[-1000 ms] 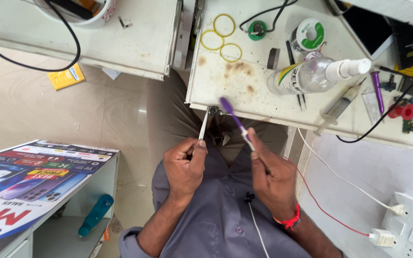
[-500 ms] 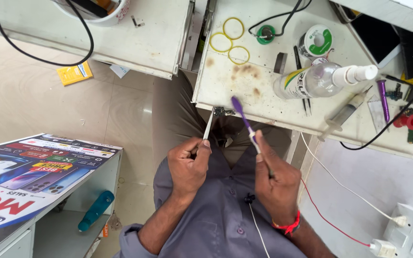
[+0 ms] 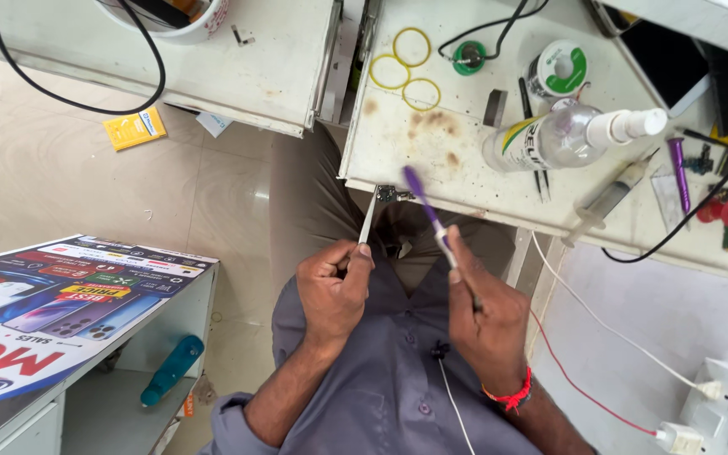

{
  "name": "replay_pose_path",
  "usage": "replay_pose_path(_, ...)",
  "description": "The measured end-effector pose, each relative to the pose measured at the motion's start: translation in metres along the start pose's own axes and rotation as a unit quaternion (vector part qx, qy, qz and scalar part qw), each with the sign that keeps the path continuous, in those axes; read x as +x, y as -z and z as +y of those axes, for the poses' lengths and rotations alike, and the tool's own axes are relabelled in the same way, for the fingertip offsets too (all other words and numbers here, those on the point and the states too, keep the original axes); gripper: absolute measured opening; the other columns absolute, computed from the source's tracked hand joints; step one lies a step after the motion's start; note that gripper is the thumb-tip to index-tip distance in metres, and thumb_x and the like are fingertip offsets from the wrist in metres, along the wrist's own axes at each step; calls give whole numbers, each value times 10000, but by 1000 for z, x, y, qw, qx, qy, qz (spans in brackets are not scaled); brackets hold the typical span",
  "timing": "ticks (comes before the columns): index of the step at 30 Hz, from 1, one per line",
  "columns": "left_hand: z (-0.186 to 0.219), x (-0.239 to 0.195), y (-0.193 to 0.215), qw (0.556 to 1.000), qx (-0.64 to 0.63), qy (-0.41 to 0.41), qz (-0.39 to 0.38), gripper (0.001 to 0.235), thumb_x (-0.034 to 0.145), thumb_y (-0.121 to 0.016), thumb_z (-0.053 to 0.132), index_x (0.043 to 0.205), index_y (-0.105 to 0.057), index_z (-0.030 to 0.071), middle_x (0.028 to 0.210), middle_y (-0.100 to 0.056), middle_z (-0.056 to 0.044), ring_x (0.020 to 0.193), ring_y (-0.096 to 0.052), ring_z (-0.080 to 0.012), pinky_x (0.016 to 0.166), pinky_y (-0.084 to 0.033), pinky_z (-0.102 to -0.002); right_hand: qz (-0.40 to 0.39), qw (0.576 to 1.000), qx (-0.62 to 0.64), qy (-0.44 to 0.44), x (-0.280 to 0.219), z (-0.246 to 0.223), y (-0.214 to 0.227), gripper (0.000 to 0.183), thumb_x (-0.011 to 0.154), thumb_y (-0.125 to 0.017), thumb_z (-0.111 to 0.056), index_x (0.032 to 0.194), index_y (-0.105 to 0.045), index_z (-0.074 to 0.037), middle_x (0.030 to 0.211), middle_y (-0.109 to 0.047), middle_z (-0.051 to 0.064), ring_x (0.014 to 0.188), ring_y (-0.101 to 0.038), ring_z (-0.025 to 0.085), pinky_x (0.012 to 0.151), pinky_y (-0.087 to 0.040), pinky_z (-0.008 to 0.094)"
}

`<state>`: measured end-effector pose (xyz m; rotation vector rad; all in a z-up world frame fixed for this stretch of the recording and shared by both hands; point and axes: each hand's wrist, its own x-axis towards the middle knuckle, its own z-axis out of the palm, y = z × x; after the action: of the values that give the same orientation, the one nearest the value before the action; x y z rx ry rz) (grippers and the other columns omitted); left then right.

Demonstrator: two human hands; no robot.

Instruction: The person uses tweezers to hold a small electronic component and a toothbrush to scrub it. They apply a cleaning liquid from a spray bottle and continue scrubbing the component before inspecting it.

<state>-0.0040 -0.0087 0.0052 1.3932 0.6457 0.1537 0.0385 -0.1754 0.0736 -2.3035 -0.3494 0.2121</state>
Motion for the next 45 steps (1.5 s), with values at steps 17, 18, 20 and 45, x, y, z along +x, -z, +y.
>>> replay_pose_path(17,-3,1,-2,1000,-6,4,-8,289,966,-626,100,693,-647,9,481,-490,47,426,-434,-14,413,-312,-243,26,1000,0,9,1,4,2,424,960,-594,1,1381,-620,-42,1192,-746,192,869,-709,160,725,-552,293)
replay_pose_path(18,-2,2,-2,1000,-7,4,-9,286,968,-626,105,698,-648,10,483,-495,47,424,-441,-13,410,-314,-241,12,1000,-17,-23,2,4,1,438,937,-620,-9,1372,-644,-54,1154,-767,175,732,-684,143,648,-531,287)
replay_pose_path(20,-1,2,-1,1000,-4,7,-14,281,966,-627,109,705,-651,10,486,-501,46,422,-449,-13,406,-315,-239,18,999,-8,-34,-1,4,0,435,947,-623,-12,1380,-644,-59,1166,-766,171,737,-671,140,653,-524,294)
replay_pose_path(45,-5,-3,-1,1000,17,-5,-17,282,983,-621,114,722,-663,15,487,-504,37,427,-443,-19,418,-310,-236,-17,999,13,-43,-12,24,1,482,949,-640,35,1421,-637,-61,862,-726,138,510,-458,64,483,-414,266)
